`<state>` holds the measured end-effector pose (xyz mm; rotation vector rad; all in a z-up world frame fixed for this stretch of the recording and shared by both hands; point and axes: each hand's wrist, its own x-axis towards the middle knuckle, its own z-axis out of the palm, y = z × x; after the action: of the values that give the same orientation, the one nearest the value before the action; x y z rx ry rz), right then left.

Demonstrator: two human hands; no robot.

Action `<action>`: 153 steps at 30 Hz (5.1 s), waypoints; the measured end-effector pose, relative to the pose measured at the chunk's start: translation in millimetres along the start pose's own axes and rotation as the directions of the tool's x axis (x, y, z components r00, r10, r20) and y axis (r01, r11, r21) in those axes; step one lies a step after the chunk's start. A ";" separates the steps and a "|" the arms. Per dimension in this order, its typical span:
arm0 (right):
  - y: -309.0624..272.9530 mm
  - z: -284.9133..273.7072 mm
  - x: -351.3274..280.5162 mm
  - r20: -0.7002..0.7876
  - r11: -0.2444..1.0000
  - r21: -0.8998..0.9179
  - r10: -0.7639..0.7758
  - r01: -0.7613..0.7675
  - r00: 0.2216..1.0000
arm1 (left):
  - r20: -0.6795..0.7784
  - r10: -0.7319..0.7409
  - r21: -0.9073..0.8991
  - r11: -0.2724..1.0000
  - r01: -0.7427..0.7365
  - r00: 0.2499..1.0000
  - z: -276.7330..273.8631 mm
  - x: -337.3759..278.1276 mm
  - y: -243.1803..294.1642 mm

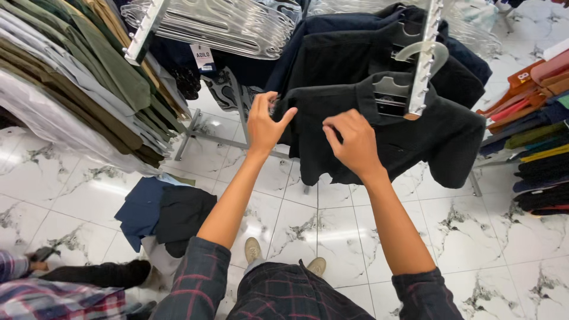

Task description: The person picks up a black shirt from the floor, folds it, and then places it on a plastic hanger before returning it to a clothing rack among other shirts.

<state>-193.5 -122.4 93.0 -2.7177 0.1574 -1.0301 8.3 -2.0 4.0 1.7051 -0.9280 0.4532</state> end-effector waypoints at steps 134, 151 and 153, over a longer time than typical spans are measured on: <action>276.3 140.5 -329.9 -0.168 0.365 0.785 0.904 -0.501 0.394 | 0.456 -0.295 -0.121 0.914 0.387 0.839 152.2 -102.2 -315.6; 300.5 189.5 -386.7 0.017 0.301 0.642 0.914 -0.705 0.405 | 0.646 -0.258 -0.036 0.930 0.366 0.718 151.0 -133.4 -281.3; 295.8 189.9 -390.8 0.031 0.307 0.626 0.909 -0.717 0.416 | 0.660 -0.257 -0.022 0.933 0.360 0.706 162.4 -145.1 -302.3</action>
<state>-364.8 -304.6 -369.4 -1.4667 1.0447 -0.9295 126.1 -69.9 -342.9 1.8588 -1.0904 -0.4746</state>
